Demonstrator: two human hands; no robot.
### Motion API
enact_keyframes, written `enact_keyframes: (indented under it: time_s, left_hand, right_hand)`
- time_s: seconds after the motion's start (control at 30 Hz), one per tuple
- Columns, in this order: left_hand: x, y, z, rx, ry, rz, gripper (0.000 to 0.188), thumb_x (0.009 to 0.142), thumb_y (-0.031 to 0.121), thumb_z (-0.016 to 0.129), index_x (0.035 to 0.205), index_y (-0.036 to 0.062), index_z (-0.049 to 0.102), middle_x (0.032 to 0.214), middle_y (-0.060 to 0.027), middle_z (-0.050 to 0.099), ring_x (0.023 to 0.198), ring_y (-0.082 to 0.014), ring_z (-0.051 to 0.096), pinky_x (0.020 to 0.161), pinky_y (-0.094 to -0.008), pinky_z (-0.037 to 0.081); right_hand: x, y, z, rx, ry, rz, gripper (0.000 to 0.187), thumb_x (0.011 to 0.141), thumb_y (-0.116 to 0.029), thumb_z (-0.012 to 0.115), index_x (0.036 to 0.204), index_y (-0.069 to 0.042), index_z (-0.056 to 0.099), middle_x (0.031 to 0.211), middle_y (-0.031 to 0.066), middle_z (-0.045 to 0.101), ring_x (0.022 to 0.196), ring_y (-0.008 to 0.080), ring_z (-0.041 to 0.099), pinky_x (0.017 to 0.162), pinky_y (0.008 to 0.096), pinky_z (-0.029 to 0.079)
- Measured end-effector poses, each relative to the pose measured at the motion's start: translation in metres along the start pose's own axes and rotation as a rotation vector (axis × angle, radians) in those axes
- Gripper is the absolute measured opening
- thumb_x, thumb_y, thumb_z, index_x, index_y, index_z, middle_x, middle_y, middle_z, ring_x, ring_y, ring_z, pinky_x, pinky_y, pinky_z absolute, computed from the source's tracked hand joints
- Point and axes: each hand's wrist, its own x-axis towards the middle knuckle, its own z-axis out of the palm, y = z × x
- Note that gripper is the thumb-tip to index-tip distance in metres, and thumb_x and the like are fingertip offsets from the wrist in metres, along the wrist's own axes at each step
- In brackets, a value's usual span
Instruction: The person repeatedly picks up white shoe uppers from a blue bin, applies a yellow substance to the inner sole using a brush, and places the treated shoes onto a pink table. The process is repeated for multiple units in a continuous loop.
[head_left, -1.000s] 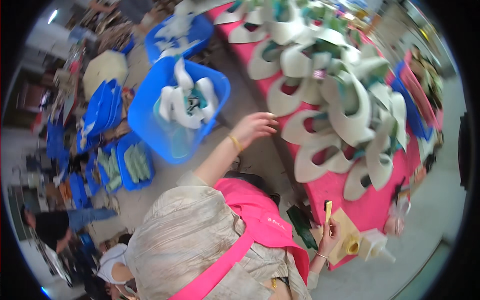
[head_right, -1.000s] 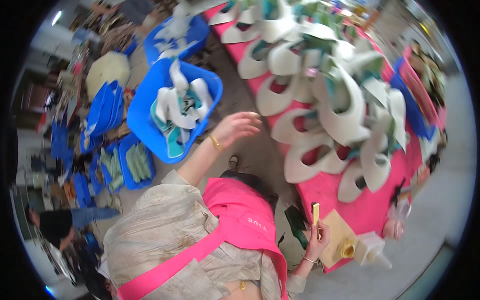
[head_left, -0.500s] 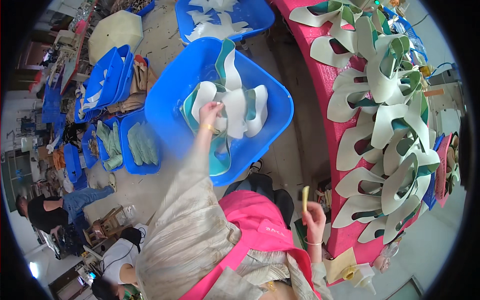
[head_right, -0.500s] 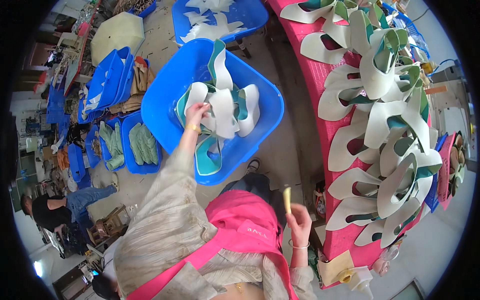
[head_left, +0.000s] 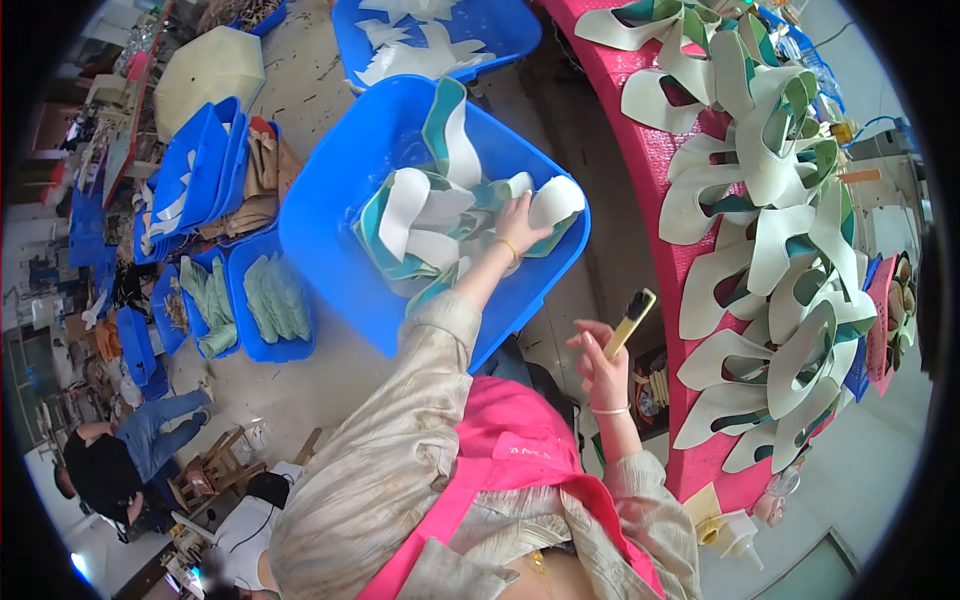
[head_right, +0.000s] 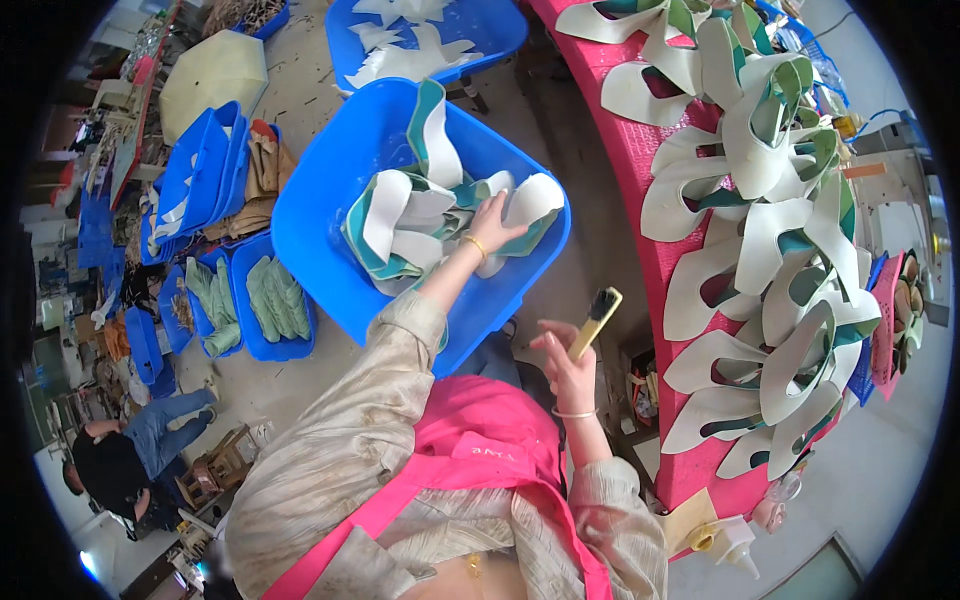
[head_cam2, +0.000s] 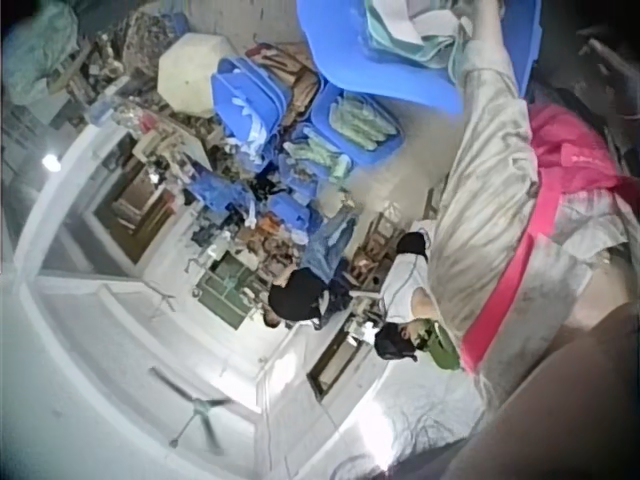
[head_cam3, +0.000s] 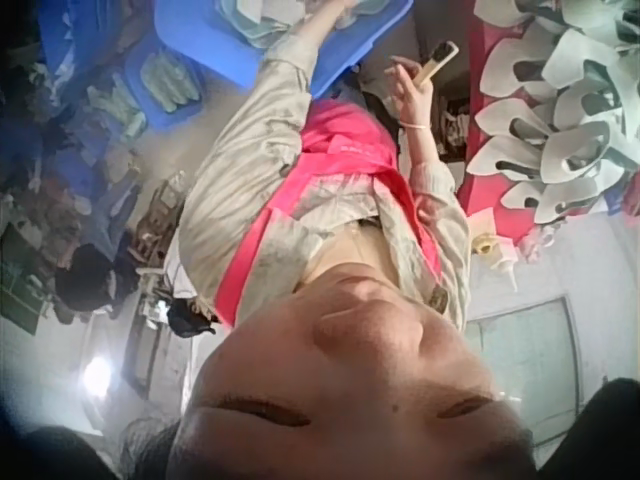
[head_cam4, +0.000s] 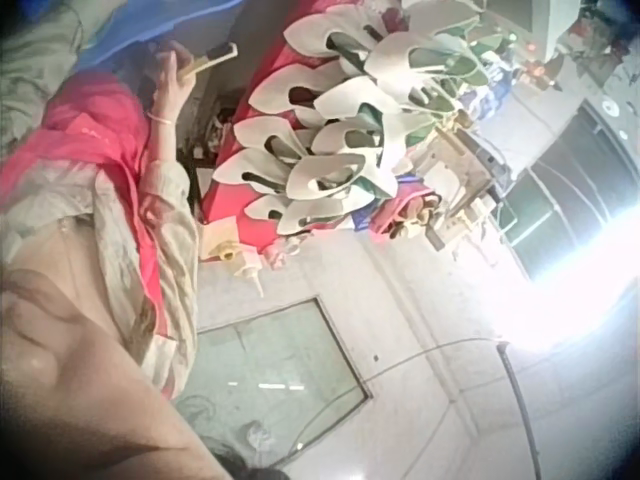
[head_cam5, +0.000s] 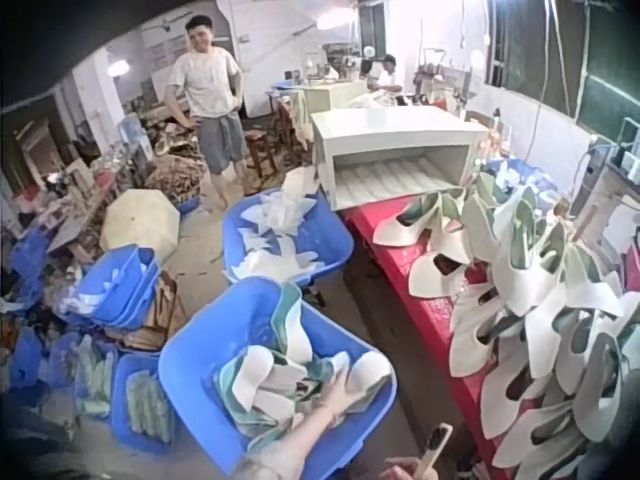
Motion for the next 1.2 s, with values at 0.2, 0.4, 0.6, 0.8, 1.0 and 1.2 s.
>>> enact_keyframes:
  time_s: [0.2, 0.4, 0.6, 0.8, 1.0, 1.2]
  left_hand:
    - [0.058, 0.017, 0.017, -0.014, -0.282, -0.272, 0.041, 0.069, 0.032, 0.062, 0.099, 0.0042, 0.056, 0.099, -0.0165, 0.058, 0.095, -0.0302, 0.054, 0.086, -0.0379, 0.039]
    - [-0.020, 0.114, -0.090, -0.505, -0.685, 0.241, 0.019, 0.073, 0.019, 0.062, 0.082, 0.0021, 0.060, 0.070, -0.0050, 0.057, 0.066, -0.0148, 0.054, 0.062, -0.0276, 0.042]
    - [-0.066, 0.193, -0.159, -0.130, -0.460, 0.740, 0.027, 0.066, 0.017, 0.069, 0.088, 0.0022, 0.061, 0.079, -0.0097, 0.060, 0.077, -0.0251, 0.058, 0.069, -0.0313, 0.044]
    - [-0.150, 0.165, -0.162, -0.851, -0.703, 0.068, 0.029, 0.084, 0.031, 0.054, 0.087, 0.0025, 0.059, 0.088, -0.0050, 0.058, 0.076, -0.0131, 0.053, 0.068, -0.0240, 0.042]
    - [-0.225, 0.217, -0.036, -1.090, -0.714, -0.292, 0.036, 0.086, 0.028, 0.052, 0.104, -0.0032, 0.053, 0.099, -0.0108, 0.058, 0.086, -0.0170, 0.056, 0.077, -0.0288, 0.044]
    - [-0.304, 0.313, -0.012, -1.113, -1.159, -0.521, 0.029, 0.080, 0.006, 0.055, 0.108, -0.0026, 0.050, 0.100, -0.0098, 0.058, 0.093, -0.0195, 0.056, 0.082, -0.0313, 0.044]
  right_hand:
    - [-0.009, 0.034, -0.045, 0.138, 0.073, 0.075, 0.024, 0.082, -0.013, 0.055, 0.103, -0.001, 0.053, 0.076, 0.0055, 0.058, 0.041, -0.0002, 0.029, 0.035, 0.0153, 0.020]
    - [0.016, -0.049, -0.048, 0.021, 0.055, -0.276, 0.043, 0.074, -0.011, 0.061, 0.114, 0.000, 0.048, 0.102, 0.0064, 0.053, 0.076, 0.0072, 0.034, 0.060, 0.0212, 0.027]
    - [0.009, -0.080, -0.052, -0.266, -0.317, -0.122, 0.036, 0.070, -0.012, 0.069, 0.099, 0.004, 0.055, 0.097, 0.0060, 0.055, 0.087, 0.0104, 0.051, 0.071, 0.0230, 0.042]
    - [-0.094, -0.048, -0.085, 0.141, -0.005, -0.288, 0.015, 0.070, 0.000, 0.066, 0.082, 0.001, 0.058, 0.096, 0.0068, 0.056, 0.086, 0.0121, 0.051, 0.071, 0.0247, 0.042]
    - [-0.154, 0.036, -0.123, -0.301, 0.190, -0.529, 0.017, 0.067, 0.001, 0.068, 0.079, 0.000, 0.057, 0.083, 0.0002, 0.060, 0.077, 0.0089, 0.054, 0.069, 0.0221, 0.043]
    - [-0.279, 0.103, -0.242, -0.113, 0.943, -0.421, 0.061, 0.072, -0.001, 0.061, 0.127, -0.007, 0.036, 0.102, 0.0034, 0.049, 0.084, 0.0109, 0.048, 0.074, 0.0221, 0.044]
